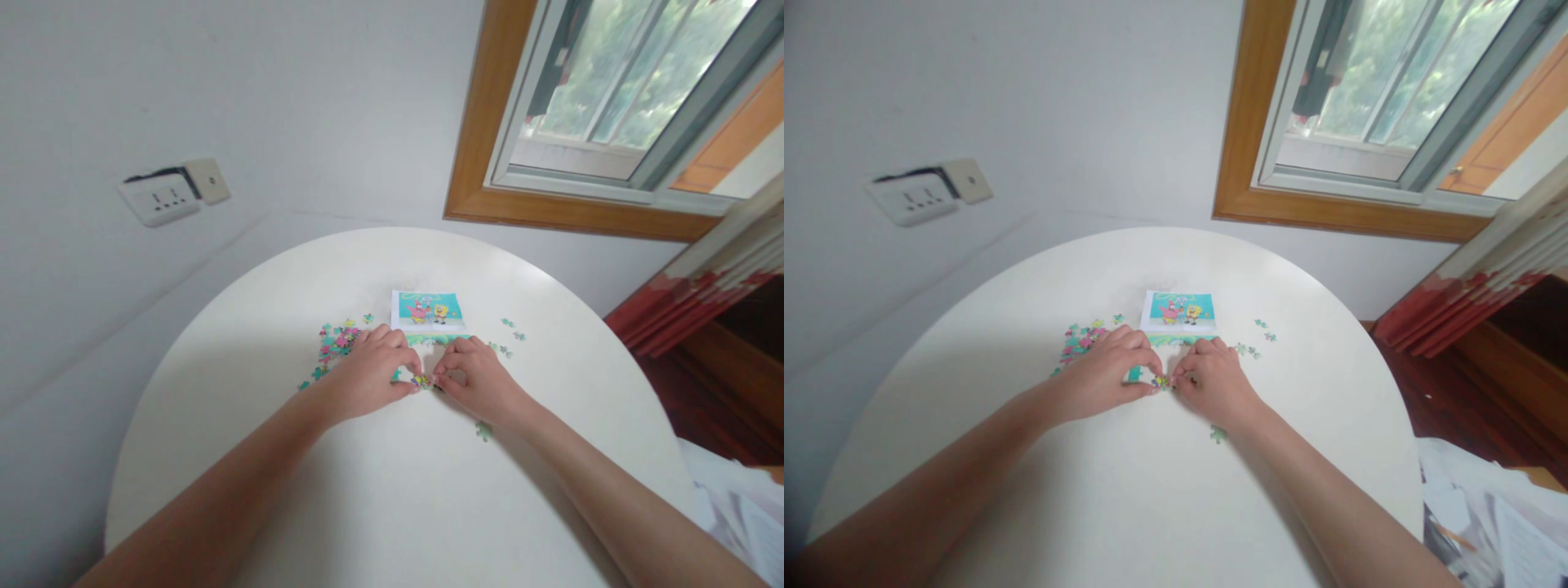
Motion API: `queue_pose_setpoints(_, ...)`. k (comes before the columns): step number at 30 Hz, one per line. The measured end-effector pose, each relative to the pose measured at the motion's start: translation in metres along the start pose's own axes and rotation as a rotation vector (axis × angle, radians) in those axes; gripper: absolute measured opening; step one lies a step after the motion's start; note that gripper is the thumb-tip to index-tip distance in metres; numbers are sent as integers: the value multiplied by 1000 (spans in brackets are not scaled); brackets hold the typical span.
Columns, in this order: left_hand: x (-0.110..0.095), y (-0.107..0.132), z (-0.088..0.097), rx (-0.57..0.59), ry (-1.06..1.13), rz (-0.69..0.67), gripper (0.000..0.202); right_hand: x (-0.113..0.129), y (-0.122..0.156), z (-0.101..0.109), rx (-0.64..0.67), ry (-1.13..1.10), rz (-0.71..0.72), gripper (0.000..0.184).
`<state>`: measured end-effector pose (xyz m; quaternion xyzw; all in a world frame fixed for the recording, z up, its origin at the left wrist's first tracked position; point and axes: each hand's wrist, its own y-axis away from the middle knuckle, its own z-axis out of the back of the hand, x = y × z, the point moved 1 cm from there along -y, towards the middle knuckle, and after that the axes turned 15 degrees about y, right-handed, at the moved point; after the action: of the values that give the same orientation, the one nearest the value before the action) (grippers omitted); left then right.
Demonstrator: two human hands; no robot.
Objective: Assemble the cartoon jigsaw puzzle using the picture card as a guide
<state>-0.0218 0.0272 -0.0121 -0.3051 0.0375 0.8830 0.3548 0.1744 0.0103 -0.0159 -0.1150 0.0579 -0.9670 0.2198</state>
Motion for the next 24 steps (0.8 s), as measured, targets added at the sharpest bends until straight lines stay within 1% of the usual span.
queue_pose_setpoints(8, 1, 0, -1, -2, 14, 5, 13, 4, 2, 3, -6, 93, -35, 10)
queue_pose_setpoints(18, 0, 0, -2, 4, -14, 7, 14, 3, 0, 5, -6, 143, -22, 9)
queue_pose_setpoints(24, 1, 2, 6, -10, -4, -35, 13, 0, 2, 10, -17, 147, -7, 10)
